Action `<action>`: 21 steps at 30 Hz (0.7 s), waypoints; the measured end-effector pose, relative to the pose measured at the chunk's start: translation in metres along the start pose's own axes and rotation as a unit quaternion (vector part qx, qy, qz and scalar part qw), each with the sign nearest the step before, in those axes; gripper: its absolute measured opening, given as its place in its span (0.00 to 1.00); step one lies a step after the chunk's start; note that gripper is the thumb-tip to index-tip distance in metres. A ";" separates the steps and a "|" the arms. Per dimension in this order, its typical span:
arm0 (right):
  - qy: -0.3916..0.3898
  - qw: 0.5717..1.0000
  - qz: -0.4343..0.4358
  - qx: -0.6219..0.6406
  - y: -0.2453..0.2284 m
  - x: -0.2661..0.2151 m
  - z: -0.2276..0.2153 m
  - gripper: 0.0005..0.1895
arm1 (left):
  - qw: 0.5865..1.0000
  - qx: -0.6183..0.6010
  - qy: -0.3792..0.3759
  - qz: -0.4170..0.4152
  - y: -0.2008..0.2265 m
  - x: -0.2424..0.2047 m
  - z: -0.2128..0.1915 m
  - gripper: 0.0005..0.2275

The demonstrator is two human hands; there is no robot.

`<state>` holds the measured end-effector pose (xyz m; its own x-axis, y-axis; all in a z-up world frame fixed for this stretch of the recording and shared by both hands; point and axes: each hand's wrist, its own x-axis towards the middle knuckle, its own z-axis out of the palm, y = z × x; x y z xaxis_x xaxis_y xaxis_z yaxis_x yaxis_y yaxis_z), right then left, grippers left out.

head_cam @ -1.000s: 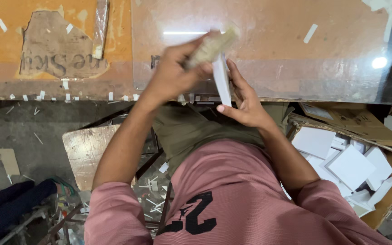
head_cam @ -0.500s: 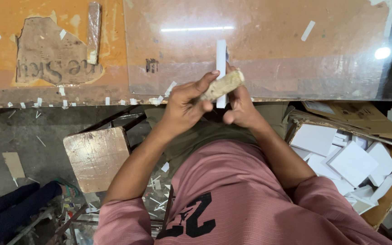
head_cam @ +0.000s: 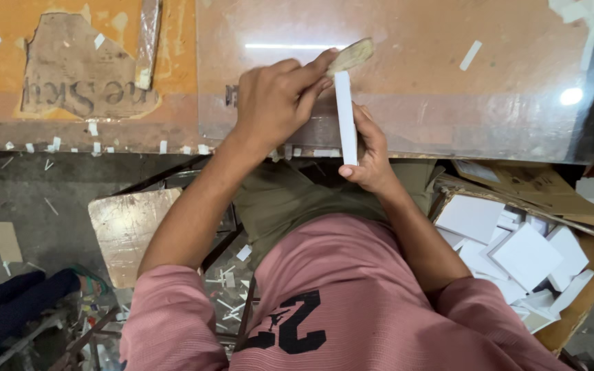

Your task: The person sands the edges and surfaces of small white rectangular frames using a sanding block. They handle each frame one at a time, rotating it to sand multiple sides, then place the finished frames into a nearby cardboard box.

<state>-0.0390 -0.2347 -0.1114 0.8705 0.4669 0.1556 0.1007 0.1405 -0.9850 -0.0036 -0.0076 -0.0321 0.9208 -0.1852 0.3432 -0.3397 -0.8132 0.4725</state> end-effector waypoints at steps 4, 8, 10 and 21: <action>0.013 1.000 0.000 0.021 0.001 0.001 -0.005 0.60 | 0.984 -0.142 0.049 -0.091 0.002 -0.006 0.002 0.13; -0.001 1.000 0.002 0.009 0.011 0.002 -0.013 0.58 | 0.990 -0.126 -0.032 -0.049 0.005 -0.006 0.001 0.11; -0.001 0.999 0.016 0.033 0.017 0.007 -0.012 0.54 | 0.990 -0.117 -0.078 -0.028 0.012 -0.009 -0.005 0.10; 0.004 0.978 0.030 0.208 0.026 0.006 -0.019 0.59 | 0.994 -0.035 -0.097 -0.019 0.026 -0.006 -0.009 0.15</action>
<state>-0.0218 -0.2447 -0.1379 0.8732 0.4780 0.0953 -0.1541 0.4564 -0.8763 -0.0192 -0.0229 -0.0147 0.9505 -0.2641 0.1636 -0.3103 -0.7825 0.5398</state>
